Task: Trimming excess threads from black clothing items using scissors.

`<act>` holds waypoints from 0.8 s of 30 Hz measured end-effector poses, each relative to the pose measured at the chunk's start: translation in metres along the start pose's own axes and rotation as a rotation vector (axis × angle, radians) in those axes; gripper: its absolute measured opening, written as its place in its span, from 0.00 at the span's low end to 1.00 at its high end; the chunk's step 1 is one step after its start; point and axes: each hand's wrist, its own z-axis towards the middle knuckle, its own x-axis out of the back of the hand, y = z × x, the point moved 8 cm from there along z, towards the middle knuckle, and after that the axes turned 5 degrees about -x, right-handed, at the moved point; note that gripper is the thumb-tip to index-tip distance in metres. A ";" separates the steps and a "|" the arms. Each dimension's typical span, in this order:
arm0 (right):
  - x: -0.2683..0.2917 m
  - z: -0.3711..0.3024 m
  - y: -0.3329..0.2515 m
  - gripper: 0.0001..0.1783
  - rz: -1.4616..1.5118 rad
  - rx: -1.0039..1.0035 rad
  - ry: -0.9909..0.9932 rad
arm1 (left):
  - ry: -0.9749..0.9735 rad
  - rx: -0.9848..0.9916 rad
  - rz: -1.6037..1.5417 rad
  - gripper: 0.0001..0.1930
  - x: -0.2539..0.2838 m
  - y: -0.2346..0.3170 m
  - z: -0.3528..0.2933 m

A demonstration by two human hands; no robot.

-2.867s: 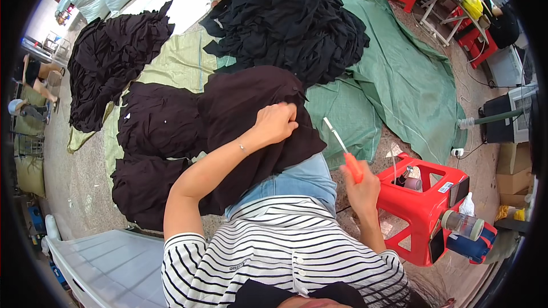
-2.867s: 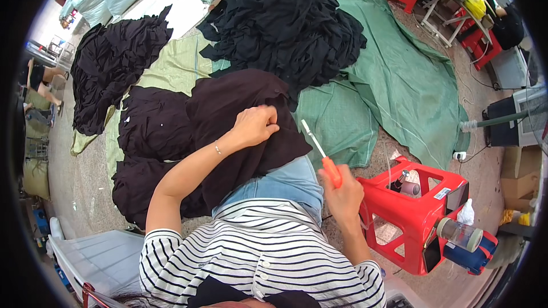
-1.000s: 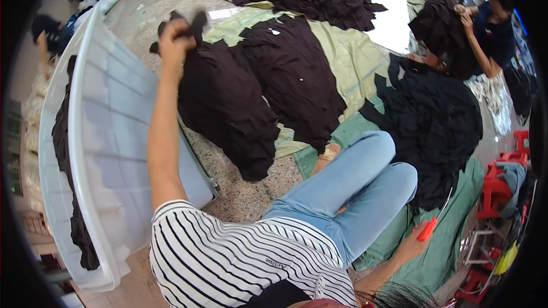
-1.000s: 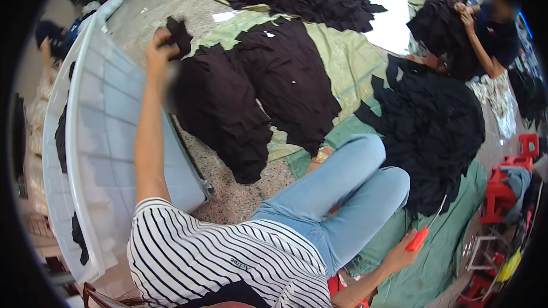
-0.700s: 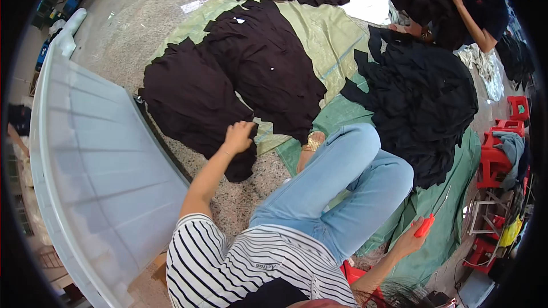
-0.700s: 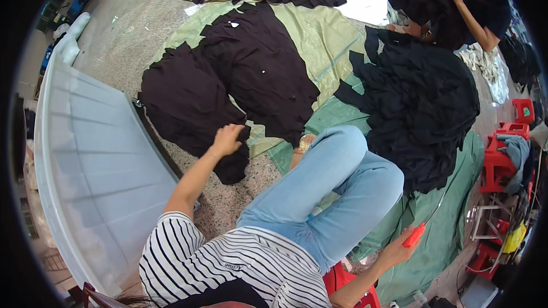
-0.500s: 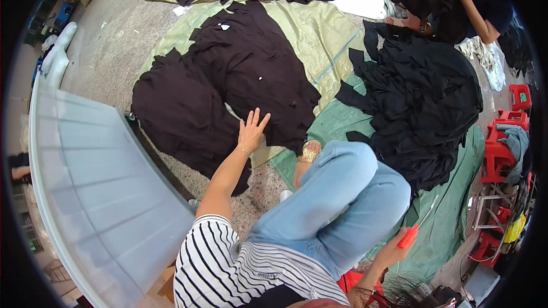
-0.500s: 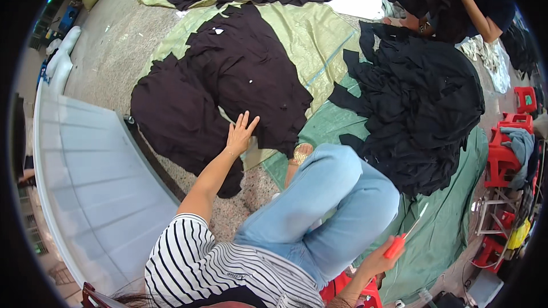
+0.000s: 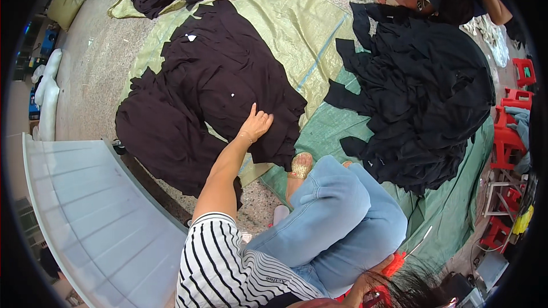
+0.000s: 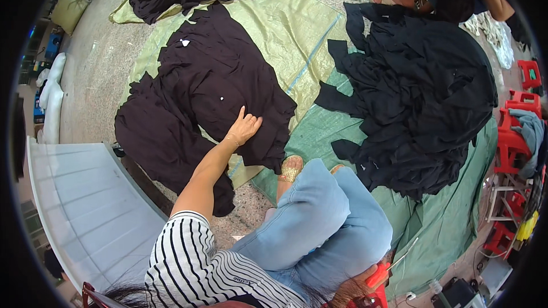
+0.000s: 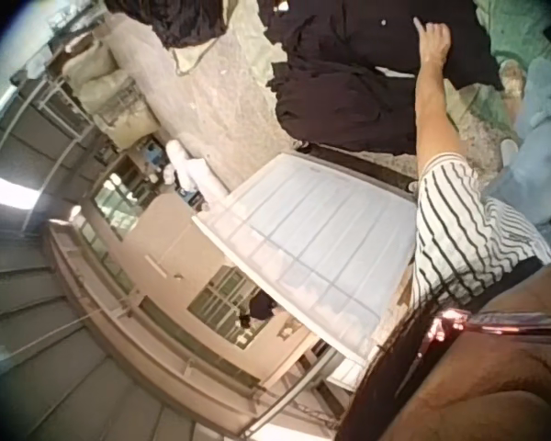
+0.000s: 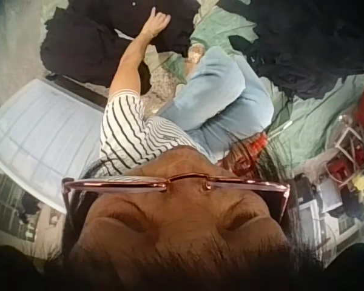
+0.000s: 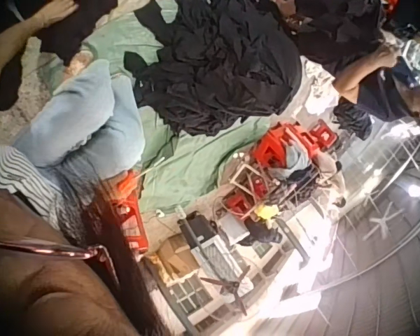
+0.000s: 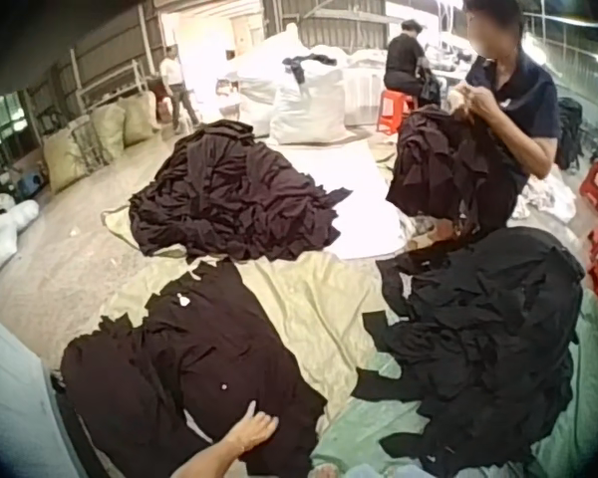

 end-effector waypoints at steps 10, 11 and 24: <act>-0.007 -0.006 -0.027 0.22 -0.028 -0.022 -0.053 | 0.464 0.451 -0.973 0.18 0.010 -0.112 -0.021; -0.008 -0.006 -0.030 0.22 -0.029 -0.022 -0.062 | 0.435 0.506 -1.045 0.21 0.002 -0.120 -0.029; -0.007 -0.009 -0.052 0.26 -0.081 -0.067 -0.057 | -0.277 -0.157 -0.013 0.64 0.008 0.048 0.025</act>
